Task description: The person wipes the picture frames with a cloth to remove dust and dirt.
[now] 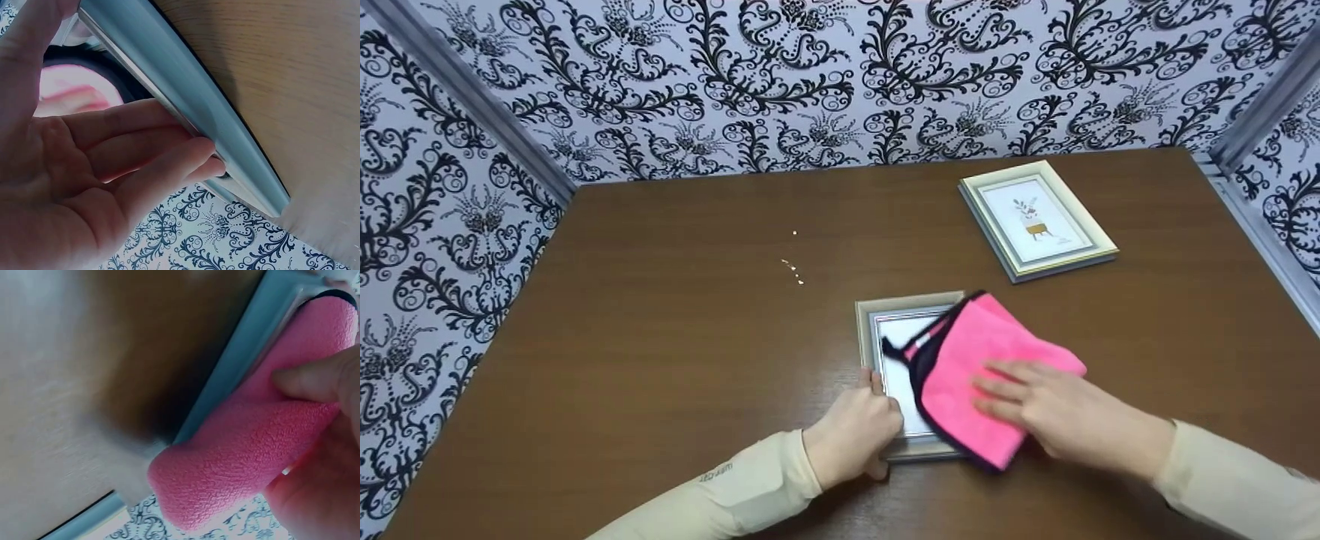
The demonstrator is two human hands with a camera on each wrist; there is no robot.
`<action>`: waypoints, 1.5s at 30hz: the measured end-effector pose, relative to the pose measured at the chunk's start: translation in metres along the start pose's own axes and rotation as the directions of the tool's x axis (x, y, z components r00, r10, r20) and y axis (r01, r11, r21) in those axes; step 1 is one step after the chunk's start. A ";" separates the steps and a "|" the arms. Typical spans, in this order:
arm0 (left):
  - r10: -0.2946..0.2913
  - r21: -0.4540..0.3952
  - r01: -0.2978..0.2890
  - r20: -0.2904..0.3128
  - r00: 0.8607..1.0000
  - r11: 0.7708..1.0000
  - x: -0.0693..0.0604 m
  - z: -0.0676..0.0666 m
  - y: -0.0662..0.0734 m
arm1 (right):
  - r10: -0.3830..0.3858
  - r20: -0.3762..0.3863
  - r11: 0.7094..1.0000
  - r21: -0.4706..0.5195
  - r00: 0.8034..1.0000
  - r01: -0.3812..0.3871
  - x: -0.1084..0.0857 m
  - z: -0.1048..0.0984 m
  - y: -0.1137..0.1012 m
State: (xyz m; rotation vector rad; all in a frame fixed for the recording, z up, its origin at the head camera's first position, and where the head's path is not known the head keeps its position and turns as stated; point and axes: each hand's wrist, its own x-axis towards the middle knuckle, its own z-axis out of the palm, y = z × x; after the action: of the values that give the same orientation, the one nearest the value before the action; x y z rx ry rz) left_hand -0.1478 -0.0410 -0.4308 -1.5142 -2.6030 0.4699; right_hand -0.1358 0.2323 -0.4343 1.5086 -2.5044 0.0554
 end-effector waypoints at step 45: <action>0.007 -0.061 -0.006 0.025 1.000 0.998 0.004 0.000 -0.002 | 0.732 0.048 0.592 0.449 0.680 -0.669 0.063 0.021 0.067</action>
State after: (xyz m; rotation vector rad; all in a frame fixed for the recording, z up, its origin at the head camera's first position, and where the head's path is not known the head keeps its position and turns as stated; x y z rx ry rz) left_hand -0.1514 -0.0388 -0.4307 -1.5450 -2.6560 0.4173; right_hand -0.2266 0.2058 -0.4369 0.4404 -2.9095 0.8724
